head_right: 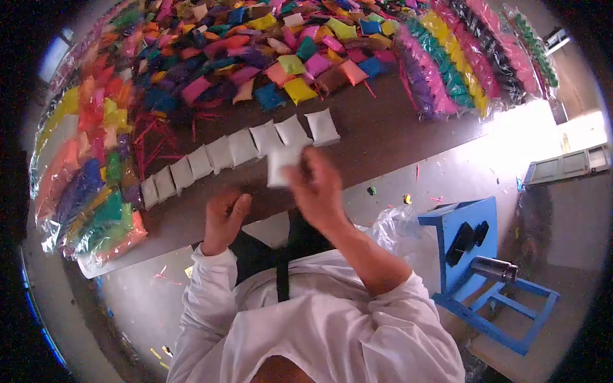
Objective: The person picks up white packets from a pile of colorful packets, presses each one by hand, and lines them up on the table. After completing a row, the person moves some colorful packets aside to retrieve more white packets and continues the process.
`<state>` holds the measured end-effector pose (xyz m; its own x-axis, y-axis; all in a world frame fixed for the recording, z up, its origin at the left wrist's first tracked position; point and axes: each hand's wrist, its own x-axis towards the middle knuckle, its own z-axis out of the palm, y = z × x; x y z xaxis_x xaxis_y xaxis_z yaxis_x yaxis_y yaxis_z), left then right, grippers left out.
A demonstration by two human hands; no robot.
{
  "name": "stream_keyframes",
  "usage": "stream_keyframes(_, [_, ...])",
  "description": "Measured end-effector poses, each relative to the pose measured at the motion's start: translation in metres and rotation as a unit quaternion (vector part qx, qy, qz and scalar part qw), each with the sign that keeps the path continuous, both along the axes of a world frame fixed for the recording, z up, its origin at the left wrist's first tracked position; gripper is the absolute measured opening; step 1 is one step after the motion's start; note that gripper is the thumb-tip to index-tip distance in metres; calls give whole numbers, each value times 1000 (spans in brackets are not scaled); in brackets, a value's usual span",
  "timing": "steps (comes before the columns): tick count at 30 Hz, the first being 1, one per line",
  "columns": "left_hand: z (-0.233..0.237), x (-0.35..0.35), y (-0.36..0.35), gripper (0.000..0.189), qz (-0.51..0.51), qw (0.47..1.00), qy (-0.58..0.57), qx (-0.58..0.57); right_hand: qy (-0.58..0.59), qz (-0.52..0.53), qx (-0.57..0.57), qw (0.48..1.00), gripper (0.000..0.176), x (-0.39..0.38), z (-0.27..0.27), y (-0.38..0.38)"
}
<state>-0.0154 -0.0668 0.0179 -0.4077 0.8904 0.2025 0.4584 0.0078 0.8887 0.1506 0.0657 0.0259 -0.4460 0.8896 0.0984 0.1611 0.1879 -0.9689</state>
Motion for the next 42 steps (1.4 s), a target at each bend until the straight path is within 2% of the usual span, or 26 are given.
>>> stream_keyframes(1, [-1, 1, -2, 28, 9, 999, -36, -21, -48, -58, 41, 996, 27, 14, 3, 19])
stream_keyframes(3, [-4, 3, 0, 29, 15, 999, -30, -10, -28, -126, 134, 982, 26, 33, 12, 57])
stream_keyframes(5, [-6, 3, 2, 30, 17, 1000, -17, -5, -52, -113, 102, 987, 26, 47, 18, 89])
stream_keyframes(8, [-7, 5, 4, 29, 16, 1000, 11, -4, -168, -63, 114, 977, 30, 53, 15, 121])
stream_keyframes(11, [-2, 4, 6, 28, 12, 999, 52, 3, -282, -67, 140, 947, 35, 48, -15, 138])
stream_keyframes(14, [-1, 6, 7, 27, 15, 997, 80, 12, -322, -87, 219, 917, 41, 38, 1, 126])
stream_keyframes(17, [-4, 6, 7, 25, 17, 996, 84, 18, -204, -56, 395, 894, 47, 32, 1, 126])
stream_keyframes(20, [-4, 7, 8, 24, 20, 996, 85, 19, -268, 33, 415, 869, 48, 20, 11, 109])
stream_keyframes(23, [-4, 5, 8, 23, 10, 996, 92, 15, -339, 70, 465, 815, 46, 17, -20, 103])
stream_keyframes(26, [-5, 7, 7, 23, 14, 994, 103, 14, -353, 84, 438, 823, 45, 16, -19, 105])
stream_keyframes(29, [-2, 6, 8, 23, 14, 994, 109, 29, -373, 65, 451, 809, 43, 11, -13, 100])
stream_keyframes(32, [-8, 7, 5, 23, 21, 992, 119, 37, -337, 79, 481, 806, 40, -6, 11, 80])
stream_keyframes(35, [-8, 7, 6, 25, 26, 990, 130, 50, -242, 127, 468, 840, 38, -29, 18, 69])
stream_keyframes(42, [-5, 4, 5, 27, 26, 987, 149, 47, -228, 180, 452, 843, 41, -51, 27, 69])
